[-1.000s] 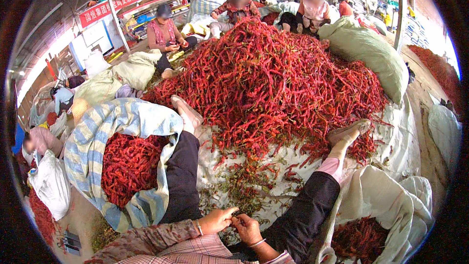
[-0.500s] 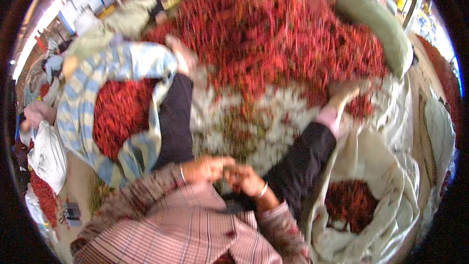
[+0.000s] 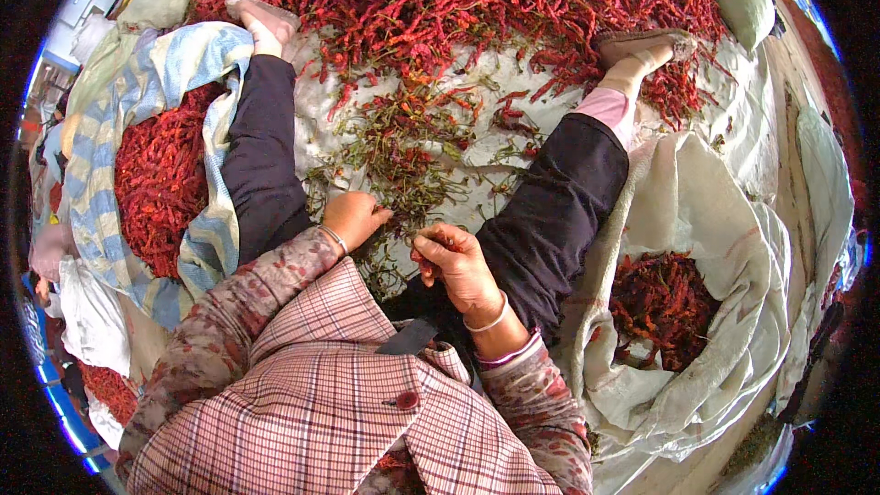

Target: The person sits on the floor and repeatedly picks up dried red chili peppers, removes the stems by hand, and places the de-stemmed peppers into a nearby sack. The task continues throughout the clip with a steady, repetitive motion.

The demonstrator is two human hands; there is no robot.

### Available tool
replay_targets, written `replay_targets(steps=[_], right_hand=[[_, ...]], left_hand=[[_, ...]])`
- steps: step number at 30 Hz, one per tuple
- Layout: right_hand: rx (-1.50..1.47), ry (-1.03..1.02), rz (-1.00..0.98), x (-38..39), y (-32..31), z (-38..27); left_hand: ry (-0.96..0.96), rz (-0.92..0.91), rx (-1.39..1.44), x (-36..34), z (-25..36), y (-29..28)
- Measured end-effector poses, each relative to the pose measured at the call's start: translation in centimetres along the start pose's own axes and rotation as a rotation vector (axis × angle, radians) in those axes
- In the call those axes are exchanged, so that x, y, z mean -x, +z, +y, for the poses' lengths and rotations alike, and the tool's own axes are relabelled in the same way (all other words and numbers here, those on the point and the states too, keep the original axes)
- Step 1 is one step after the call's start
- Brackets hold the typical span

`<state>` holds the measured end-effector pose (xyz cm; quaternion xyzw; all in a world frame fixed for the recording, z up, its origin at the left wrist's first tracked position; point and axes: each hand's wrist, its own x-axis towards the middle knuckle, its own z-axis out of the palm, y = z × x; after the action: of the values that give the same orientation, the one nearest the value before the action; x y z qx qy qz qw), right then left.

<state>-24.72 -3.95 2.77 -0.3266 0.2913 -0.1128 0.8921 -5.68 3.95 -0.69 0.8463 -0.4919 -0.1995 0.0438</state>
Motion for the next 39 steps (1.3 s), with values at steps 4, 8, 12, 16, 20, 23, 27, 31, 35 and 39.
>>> replay_targets(steps=[4, 8, 12, 16, 20, 23, 27, 31, 35, 39], right_hand=[[0.052, -0.01, 0.04, -0.8, 0.4, 0.2], [0.201, -0.025, 0.079, -1.1, 0.6, 0.6], [0.338, -0.049, 0.078, -1.9, 2.2, 1.8], [0.487, -0.084, -0.02, -2.3, 2.3, 2.9], [0.582, -0.099, -0.011, -1.6, 2.7, 2.1], [0.695, -0.194, -0.067, -1.5, 2.4, 1.8], [0.515, -0.014, -0.197, -0.5, 2.0, 0.2], [0.322, 0.216, -0.493, 1.2, 2.3, -0.8], [0.158, 0.172, -0.342, 0.5, 1.8, -0.6], [0.175, 0.096, -0.245, -1.0, 2.0, 0.4]], left_hand=[[-0.099, 0.052, 0.059, -0.7, -1.2, 1.8], [0.053, 0.115, 0.355, 1.3, -1.0, -0.9], [0.189, 0.065, 0.6, 3.8, 0.7, -2.4], [0.35, 0.106, 0.487, 5.3, 1.7, -2.6], [0.398, -0.001, 0.422, 6.0, 2.2, -4.1], [0.462, -0.039, 0.557, 5.4, 1.5, -3.8], [0.339, -0.455, 0.96, 4.6, 1.2, -5.4], [0.28, -0.022, 0.284, 2.0, -3.3, -2.2], [0.295, 0.13, 0.145, -0.4, -1.2, -1.5], [0.093, 0.262, 0.076, -4.4, 0.6, 0.7]])
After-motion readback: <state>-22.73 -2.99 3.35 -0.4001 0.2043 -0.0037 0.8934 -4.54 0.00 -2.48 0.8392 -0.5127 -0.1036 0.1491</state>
